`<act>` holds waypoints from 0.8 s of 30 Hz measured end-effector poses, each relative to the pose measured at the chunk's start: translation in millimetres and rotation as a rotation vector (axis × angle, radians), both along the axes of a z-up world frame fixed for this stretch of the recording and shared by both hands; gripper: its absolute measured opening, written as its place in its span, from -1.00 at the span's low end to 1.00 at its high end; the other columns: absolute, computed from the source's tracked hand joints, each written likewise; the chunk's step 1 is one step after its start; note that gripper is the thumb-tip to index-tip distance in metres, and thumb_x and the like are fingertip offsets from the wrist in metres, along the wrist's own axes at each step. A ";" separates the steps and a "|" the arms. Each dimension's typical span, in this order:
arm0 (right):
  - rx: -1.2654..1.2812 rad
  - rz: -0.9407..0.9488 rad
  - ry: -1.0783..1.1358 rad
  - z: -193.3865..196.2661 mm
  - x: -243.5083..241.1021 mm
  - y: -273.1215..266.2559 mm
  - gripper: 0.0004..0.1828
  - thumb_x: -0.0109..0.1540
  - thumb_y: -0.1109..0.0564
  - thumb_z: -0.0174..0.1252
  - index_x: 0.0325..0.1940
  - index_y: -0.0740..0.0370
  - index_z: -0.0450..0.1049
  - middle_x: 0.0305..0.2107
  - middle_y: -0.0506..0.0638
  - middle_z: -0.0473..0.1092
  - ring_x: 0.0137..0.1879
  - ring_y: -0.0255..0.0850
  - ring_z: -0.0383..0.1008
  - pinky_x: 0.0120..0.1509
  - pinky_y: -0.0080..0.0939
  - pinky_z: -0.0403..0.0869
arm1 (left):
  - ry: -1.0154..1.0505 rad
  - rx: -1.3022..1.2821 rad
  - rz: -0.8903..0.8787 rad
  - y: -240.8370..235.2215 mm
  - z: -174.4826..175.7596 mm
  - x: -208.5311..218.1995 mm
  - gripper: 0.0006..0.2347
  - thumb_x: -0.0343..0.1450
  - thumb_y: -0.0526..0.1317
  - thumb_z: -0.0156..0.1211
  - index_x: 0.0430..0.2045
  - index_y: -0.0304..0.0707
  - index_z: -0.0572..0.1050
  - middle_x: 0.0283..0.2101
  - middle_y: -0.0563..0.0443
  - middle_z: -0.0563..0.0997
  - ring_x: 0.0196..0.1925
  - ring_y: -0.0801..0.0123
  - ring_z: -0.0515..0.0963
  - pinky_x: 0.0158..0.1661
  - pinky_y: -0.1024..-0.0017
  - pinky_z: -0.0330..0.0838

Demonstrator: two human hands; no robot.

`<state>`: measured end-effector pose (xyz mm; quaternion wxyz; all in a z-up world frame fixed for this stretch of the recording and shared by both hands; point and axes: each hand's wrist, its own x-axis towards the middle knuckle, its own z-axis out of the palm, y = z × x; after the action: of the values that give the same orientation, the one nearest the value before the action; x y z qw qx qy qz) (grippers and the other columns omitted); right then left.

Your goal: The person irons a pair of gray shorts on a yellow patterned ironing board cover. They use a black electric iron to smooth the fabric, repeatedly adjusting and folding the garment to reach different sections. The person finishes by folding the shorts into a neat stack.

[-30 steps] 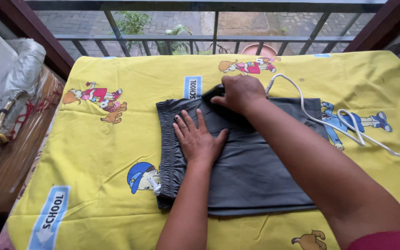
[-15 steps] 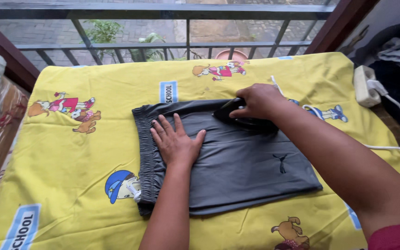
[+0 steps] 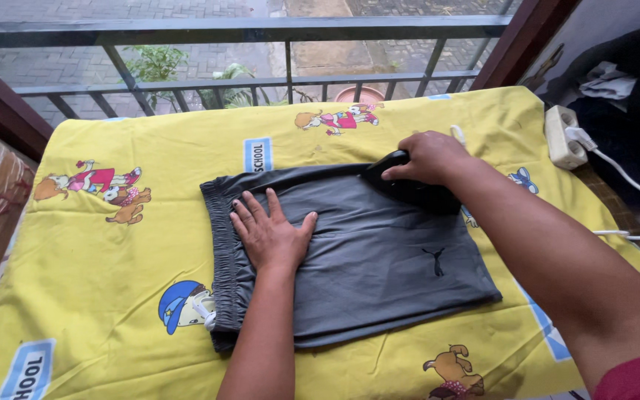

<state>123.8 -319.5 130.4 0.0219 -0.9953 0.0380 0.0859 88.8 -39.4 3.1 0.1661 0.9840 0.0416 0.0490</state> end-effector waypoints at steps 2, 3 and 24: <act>0.020 0.017 0.007 0.7 -2.6 16.8 -0.42 -0.02 -0.46 0.26 -0.17 -0.06 0.60 -0.24 0.12 0.54 0.16 0.07 0.49 0.20 0.09 0.47 | -0.001 -0.001 -0.007 -0.1 1.8 0.8 -0.13 0.24 0.45 0.04 0.39 -0.09 0.21 0.49 -0.38 0.06 0.55 -0.22 -0.09 0.44 -0.01 -0.36; 0.041 0.042 0.021 -0.8 -4.3 26.8 -0.42 -0.05 -0.48 0.28 -0.18 -0.11 0.60 -0.25 0.09 0.54 0.14 0.05 0.49 0.20 0.09 0.47 | 0.004 0.001 -0.006 1.5 1.3 -0.8 -0.12 0.24 0.46 0.03 0.39 -0.09 0.21 0.48 -0.38 0.06 0.55 -0.22 -0.09 0.44 -0.01 -0.36; -0.074 -0.267 -0.026 -20.9 -34.4 -23.7 -0.34 0.20 -0.46 0.11 0.08 0.08 0.52 -0.10 0.19 0.53 0.17 0.13 0.51 0.12 0.20 0.49 | -0.014 0.013 -0.012 1.8 -7.4 2.5 -0.13 0.26 0.45 0.00 0.39 -0.10 0.21 0.49 -0.38 0.06 0.54 -0.22 -0.10 0.43 -0.01 -0.35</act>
<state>89.4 -343.2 109.5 -0.0032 -0.9826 0.1732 0.0677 91.3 -37.5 -4.3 0.1604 0.9849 0.0345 0.0551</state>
